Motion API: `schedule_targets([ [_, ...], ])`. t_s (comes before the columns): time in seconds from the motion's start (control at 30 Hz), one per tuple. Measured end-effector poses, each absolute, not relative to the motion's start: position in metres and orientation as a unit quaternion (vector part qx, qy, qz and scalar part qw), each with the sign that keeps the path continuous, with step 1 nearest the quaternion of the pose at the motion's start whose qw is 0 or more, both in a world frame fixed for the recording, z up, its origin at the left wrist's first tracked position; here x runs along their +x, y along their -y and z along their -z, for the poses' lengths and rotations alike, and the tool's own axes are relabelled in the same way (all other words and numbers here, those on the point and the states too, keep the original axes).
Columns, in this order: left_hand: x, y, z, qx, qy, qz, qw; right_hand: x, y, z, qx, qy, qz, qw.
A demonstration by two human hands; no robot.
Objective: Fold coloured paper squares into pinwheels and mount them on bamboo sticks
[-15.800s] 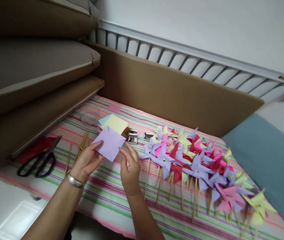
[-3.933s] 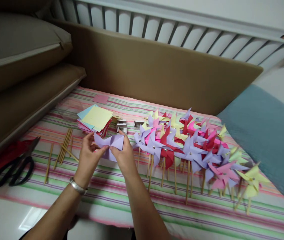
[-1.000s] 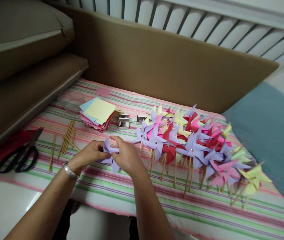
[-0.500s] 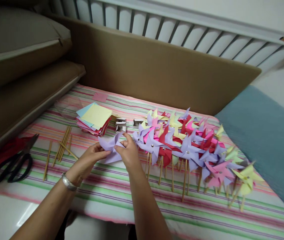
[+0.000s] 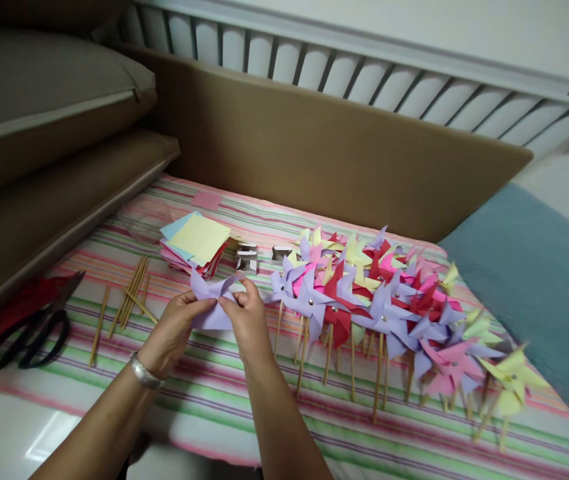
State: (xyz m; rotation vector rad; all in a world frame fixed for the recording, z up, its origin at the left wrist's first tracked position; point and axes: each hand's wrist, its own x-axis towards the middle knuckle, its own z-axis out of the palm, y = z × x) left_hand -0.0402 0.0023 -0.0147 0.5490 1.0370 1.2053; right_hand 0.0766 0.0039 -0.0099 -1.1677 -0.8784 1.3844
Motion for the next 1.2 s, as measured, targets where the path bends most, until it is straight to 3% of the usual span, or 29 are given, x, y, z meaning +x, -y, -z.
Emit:
schedule_targets([
  [0.17, -0.069, -0.009, 0.003, 0.211, -0.474, -0.557, 0.648, 0.084, 0.0, 0.002, -0.518, 0.547, -0.419, 0.507],
  [0.3, -0.087, -0.011, -0.004, 0.191, -0.473, -0.562, 0.652, 0.084, 0.009, -0.007, -0.465, 0.735, -0.262, 0.418],
  [0.4, -0.09, -0.01, -0.004, 0.189, -0.467, -0.555, 0.662, 0.077, 0.013, -0.004, -0.447, 0.786, -0.202, 0.376],
  [0.53, -0.089, -0.01, -0.001, 0.197, -0.463, -0.541, 0.674, 0.071, 0.012, 0.003, -0.454, 0.788, -0.15, 0.388],
  [0.73, -0.085, -0.009, -0.002, 0.213, -0.479, -0.527, 0.669, 0.078, 0.008, 0.0, -0.435, 0.79, -0.147, 0.406],
  [0.97, -0.077, -0.008, -0.001, 0.236, -0.494, -0.525, 0.651, 0.078, 0.007, 0.003, -0.474, 0.712, -0.281, 0.435],
  [1.2, -0.062, -0.005, 0.004, 0.284, -0.487, -0.507, 0.653, 0.08, 0.001, 0.011, -0.526, 0.641, -0.334, 0.449],
])
